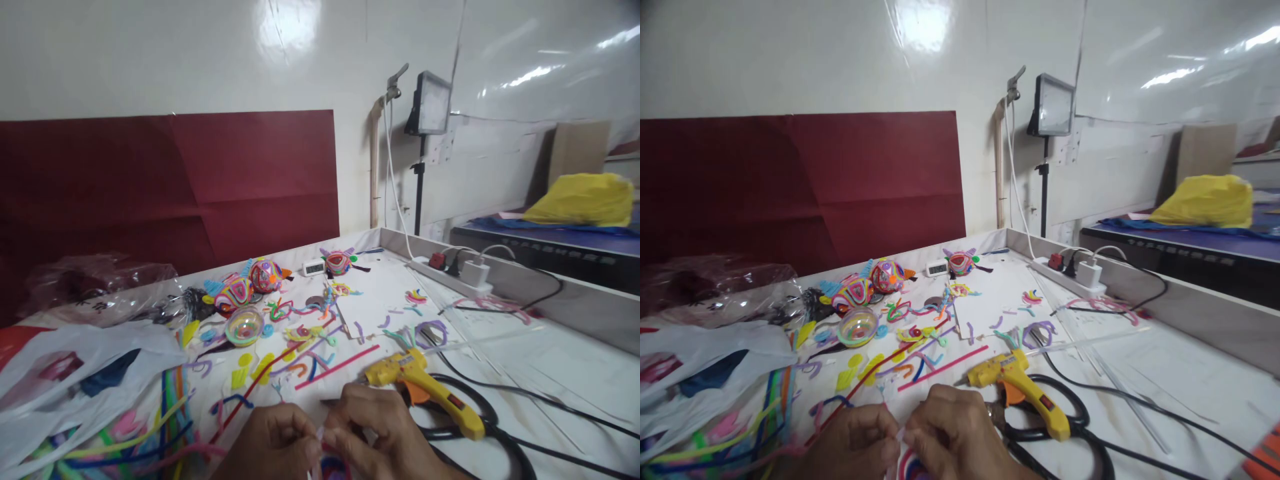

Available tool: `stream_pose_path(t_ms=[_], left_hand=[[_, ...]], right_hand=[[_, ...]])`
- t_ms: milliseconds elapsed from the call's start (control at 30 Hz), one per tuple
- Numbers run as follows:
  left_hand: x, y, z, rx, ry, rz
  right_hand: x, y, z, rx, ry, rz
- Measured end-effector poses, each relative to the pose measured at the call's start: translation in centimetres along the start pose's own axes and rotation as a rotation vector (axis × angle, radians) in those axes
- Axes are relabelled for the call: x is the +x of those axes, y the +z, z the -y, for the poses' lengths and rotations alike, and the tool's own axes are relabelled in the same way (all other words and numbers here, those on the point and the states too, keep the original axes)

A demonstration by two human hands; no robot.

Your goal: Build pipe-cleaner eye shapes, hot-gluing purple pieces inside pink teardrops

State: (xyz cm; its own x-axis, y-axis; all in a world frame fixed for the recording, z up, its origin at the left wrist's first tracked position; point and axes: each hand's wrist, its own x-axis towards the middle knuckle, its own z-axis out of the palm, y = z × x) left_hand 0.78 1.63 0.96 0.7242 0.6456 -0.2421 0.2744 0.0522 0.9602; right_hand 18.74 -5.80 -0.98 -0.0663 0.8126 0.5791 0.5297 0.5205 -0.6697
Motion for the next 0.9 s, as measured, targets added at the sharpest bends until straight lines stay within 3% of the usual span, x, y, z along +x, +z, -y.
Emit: stream_pose_path(t_ms=[333,533,700,900], left_hand=[[0.7,0.8,1.4,-0.13,0.035,0.017],[1.0,0.2,1.7,-0.143,-0.002,0.173],[0.7,0.5,1.6,-0.131,0.056,0.037],[0.5,0.4,0.7,-0.142,0.01,0.123]], right_hand=[[-0.3,-0.1,0.4,-0.025,-0.075,0.001],[-0.4,-0.1,0.1,-0.049,-0.151,-0.009],[-0.5,0.0,0.1,-0.075,-0.169,-0.013],[-0.6,0.0,0.4,-0.093,-0.18,-0.004]])
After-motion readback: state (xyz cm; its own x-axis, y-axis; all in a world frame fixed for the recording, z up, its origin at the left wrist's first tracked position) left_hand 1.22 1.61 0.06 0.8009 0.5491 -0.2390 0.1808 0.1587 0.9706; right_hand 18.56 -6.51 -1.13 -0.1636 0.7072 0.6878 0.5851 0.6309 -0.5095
